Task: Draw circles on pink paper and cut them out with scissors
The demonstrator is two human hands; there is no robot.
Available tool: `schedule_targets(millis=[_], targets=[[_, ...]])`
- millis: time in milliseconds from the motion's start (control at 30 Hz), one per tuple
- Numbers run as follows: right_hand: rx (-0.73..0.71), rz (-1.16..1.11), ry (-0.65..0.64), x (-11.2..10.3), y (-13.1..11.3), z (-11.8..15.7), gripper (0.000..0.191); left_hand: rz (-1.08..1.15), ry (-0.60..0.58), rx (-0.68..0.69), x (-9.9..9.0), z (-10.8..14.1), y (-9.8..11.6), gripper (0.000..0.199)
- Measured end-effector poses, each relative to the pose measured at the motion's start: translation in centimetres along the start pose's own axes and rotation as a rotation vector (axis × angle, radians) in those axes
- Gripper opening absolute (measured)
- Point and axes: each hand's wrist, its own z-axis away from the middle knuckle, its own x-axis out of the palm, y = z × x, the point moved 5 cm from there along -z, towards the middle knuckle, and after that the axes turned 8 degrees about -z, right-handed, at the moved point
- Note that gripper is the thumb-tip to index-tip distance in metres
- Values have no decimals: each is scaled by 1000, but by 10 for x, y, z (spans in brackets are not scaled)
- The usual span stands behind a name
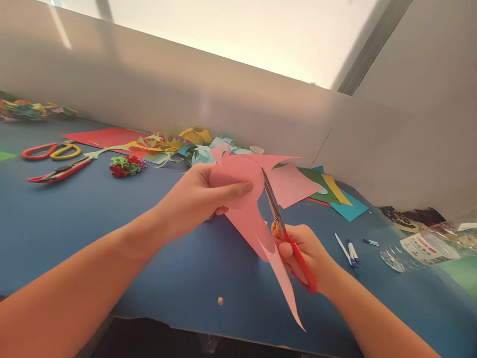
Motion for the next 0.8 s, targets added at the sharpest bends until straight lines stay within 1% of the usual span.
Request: schedule_targets(millis=[100,233,333,433,633,800], targets=[[-10,-12,12,1,0,-1,77,134,-10,59,11,0,-5,27],[-95,32,-12,1,-3,-2,69,140,-14,109,19,2,-10,23],[-135,44,-40,0,-5,-1,67,85,22,85,18,3,-10,25],[-144,67,-50,-1,-6,0,66,28,50,74,16,4,-7,27],[-100,114,-31,-2,-9,1,64,17,10,79,19,4,-3,20],[-78,140,-10,-3,-12,0,55,25,-6,84,19,4,0,19]])
